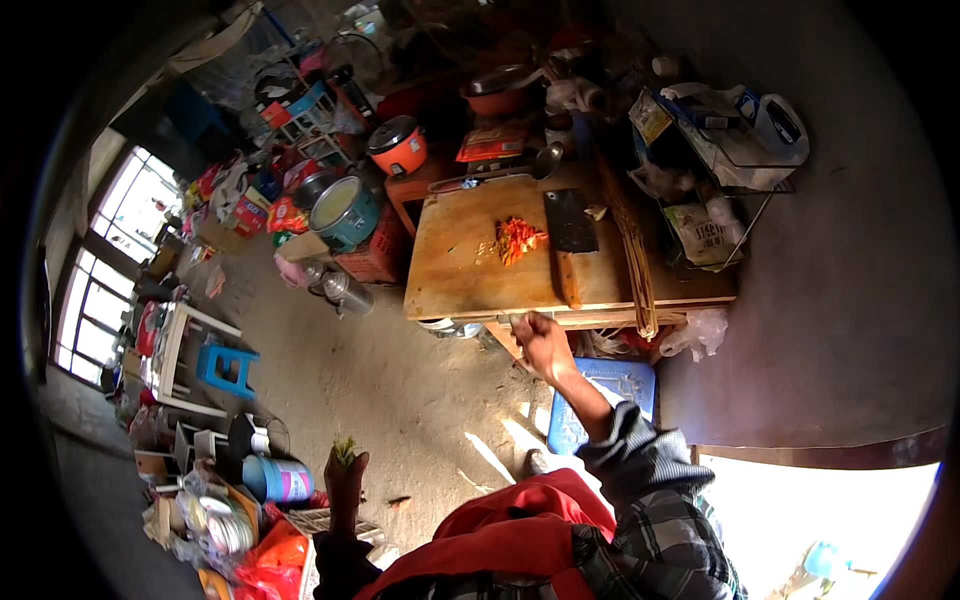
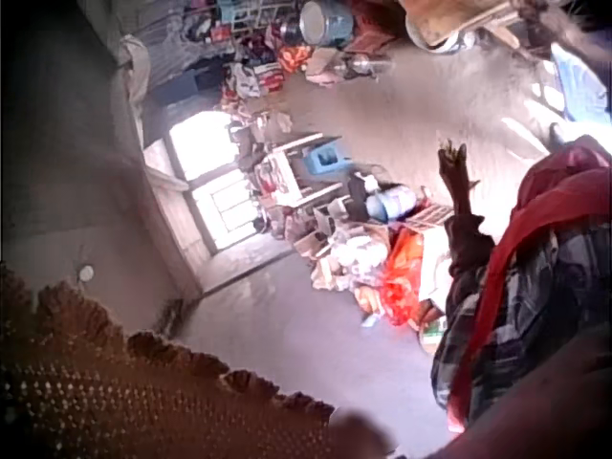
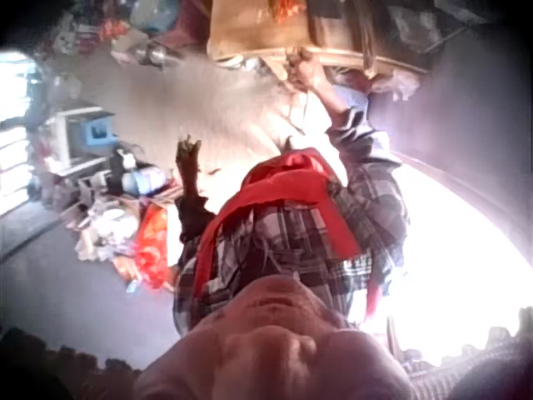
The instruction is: The person retrieves green vegetables from a red plastic bag and washes them under an outdoor tap. They chop the vegetables and garlic cloves on a wooden cutting board using a knife, then add the chopped ingredients to a wok on a stove.
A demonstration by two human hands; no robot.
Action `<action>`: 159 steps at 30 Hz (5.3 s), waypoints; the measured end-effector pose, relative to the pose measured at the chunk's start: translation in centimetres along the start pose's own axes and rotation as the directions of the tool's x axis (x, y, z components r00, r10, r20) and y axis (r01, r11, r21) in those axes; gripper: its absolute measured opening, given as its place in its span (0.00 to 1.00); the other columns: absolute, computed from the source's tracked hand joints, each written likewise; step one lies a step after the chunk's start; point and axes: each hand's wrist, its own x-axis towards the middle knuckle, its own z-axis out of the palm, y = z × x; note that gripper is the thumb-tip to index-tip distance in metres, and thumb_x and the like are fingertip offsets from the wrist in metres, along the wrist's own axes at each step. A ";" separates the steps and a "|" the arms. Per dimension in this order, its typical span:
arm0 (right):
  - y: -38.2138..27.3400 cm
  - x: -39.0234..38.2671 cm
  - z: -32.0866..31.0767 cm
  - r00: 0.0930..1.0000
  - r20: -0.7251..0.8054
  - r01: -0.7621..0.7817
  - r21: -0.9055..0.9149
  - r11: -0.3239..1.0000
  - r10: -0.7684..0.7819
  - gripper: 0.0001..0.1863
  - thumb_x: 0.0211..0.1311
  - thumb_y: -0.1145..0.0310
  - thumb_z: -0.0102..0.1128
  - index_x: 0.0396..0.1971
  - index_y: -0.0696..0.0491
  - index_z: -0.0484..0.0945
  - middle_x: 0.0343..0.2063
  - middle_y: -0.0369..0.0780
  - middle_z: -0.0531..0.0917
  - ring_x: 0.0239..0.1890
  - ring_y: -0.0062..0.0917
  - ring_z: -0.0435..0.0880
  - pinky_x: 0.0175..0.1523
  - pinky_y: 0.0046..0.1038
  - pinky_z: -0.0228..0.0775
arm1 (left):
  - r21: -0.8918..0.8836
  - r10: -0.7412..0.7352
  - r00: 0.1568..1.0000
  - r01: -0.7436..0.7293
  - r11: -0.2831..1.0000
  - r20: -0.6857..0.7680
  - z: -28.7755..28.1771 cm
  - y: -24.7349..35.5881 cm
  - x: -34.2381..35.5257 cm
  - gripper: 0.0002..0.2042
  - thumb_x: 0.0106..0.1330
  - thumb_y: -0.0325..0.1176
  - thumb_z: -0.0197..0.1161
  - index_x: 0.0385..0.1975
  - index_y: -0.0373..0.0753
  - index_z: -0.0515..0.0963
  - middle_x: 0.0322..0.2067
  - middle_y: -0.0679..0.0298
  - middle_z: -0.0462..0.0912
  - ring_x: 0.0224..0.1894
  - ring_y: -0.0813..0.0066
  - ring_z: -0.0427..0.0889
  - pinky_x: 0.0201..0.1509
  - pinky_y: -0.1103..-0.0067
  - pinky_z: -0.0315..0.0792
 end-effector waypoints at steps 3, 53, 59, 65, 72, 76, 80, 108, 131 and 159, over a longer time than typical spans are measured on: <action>-3.9 8.0 0.4 0.945 -0.118 0.217 -0.471 0.855 -0.305 0.18 0.60 0.56 0.53 0.22 0.56 0.70 0.13 0.43 0.73 0.17 0.28 0.74 0.24 0.31 0.64 | -0.008 -0.171 0.968 0.175 0.985 0.182 1.9 1.8 9.3 0.17 0.50 0.37 0.66 0.29 0.33 0.66 0.20 0.55 0.72 0.21 0.66 0.69 0.27 0.73 0.67; -4.6 9.9 -3.4 0.825 -0.277 -0.162 -0.951 0.264 -0.493 0.17 0.55 0.71 0.52 0.45 0.57 0.67 0.32 0.48 0.74 0.30 0.40 0.76 0.34 0.34 0.72 | 0.001 0.506 0.629 -0.627 0.779 0.591 28.9 8.5 46.3 0.28 0.56 0.50 0.59 0.49 0.39 0.61 0.37 0.46 0.75 0.39 0.45 0.73 0.39 0.61 0.67; -9.8 8.6 7.8 0.791 -0.561 -0.472 -0.306 0.827 0.244 0.16 0.62 0.68 0.48 0.47 0.59 0.64 0.22 0.44 0.74 0.24 0.32 0.76 0.32 0.30 0.67 | -0.057 0.634 0.567 -0.720 0.691 0.525 29.4 7.1 47.2 0.25 0.58 0.39 0.59 0.52 0.36 0.60 0.45 0.47 0.68 0.47 0.48 0.67 0.49 0.63 0.62; -1.7 11.4 12.4 0.923 -0.384 -0.177 -0.516 0.838 -0.042 0.17 0.62 0.63 0.46 0.45 0.60 0.65 0.22 0.41 0.75 0.19 0.25 0.76 0.24 0.27 0.66 | -0.166 0.712 0.519 -0.741 0.650 0.473 29.8 6.6 48.4 0.23 0.57 0.32 0.58 0.52 0.37 0.61 0.46 0.47 0.69 0.48 0.48 0.67 0.50 0.64 0.63; 0.3 11.0 9.7 0.866 -0.498 -0.270 -0.514 0.814 -0.027 0.16 0.61 0.61 0.47 0.43 0.57 0.68 0.19 0.42 0.75 0.18 0.27 0.76 0.23 0.28 0.68 | -0.216 0.687 0.520 -0.695 0.686 0.508 30.8 7.5 48.2 0.20 0.59 0.32 0.55 0.52 0.41 0.62 0.41 0.50 0.76 0.42 0.52 0.75 0.41 0.65 0.70; -0.8 10.4 8.9 0.772 -0.628 -0.391 -0.344 0.853 0.100 0.17 0.60 0.61 0.48 0.44 0.57 0.67 0.19 0.43 0.75 0.17 0.28 0.76 0.22 0.29 0.68 | -0.296 0.623 0.538 -0.572 0.765 0.568 31.0 7.4 48.6 0.21 0.60 0.32 0.55 0.54 0.40 0.61 0.41 0.49 0.76 0.43 0.52 0.76 0.43 0.68 0.70; -2.1 9.2 11.0 0.791 -0.586 -0.442 -0.349 0.826 0.176 0.17 0.61 0.63 0.47 0.45 0.58 0.65 0.19 0.44 0.75 0.19 0.29 0.77 0.23 0.29 0.68 | -0.380 0.581 0.553 -0.443 0.812 0.597 31.3 7.2 49.0 0.20 0.57 0.30 0.59 0.50 0.38 0.66 0.41 0.50 0.76 0.44 0.55 0.76 0.45 0.69 0.68; -5.6 13.1 12.2 0.824 -0.535 -0.251 -0.639 0.727 -0.186 0.15 0.55 0.70 0.54 0.40 0.58 0.63 0.18 0.52 0.74 0.22 0.48 0.76 0.28 0.38 0.69 | -0.390 0.878 0.344 -0.797 0.461 0.333 28.8 8.6 44.8 0.36 0.54 0.42 0.63 0.60 0.34 0.54 0.53 0.50 0.63 0.54 0.50 0.62 0.58 0.64 0.57; -5.6 18.4 11.2 0.852 -0.495 -0.351 -0.782 0.516 -0.171 0.18 0.54 0.67 0.53 0.45 0.52 0.66 0.25 0.51 0.78 0.29 0.47 0.77 0.34 0.43 0.70 | -0.577 0.777 0.496 -0.526 0.625 0.388 30.1 8.5 46.0 0.07 0.54 0.23 0.56 0.33 0.38 0.75 0.33 0.57 0.76 0.36 0.57 0.76 0.37 0.74 0.72; -4.4 20.1 9.4 0.901 -0.382 -0.269 -0.863 0.429 -0.203 0.10 0.51 0.71 0.51 0.35 0.55 0.68 0.23 0.50 0.76 0.29 0.47 0.77 0.33 0.43 0.69 | -0.576 0.868 0.427 -0.655 0.489 0.253 30.0 7.5 45.5 0.09 0.50 0.21 0.59 0.31 0.40 0.76 0.28 0.59 0.76 0.31 0.58 0.76 0.32 0.71 0.71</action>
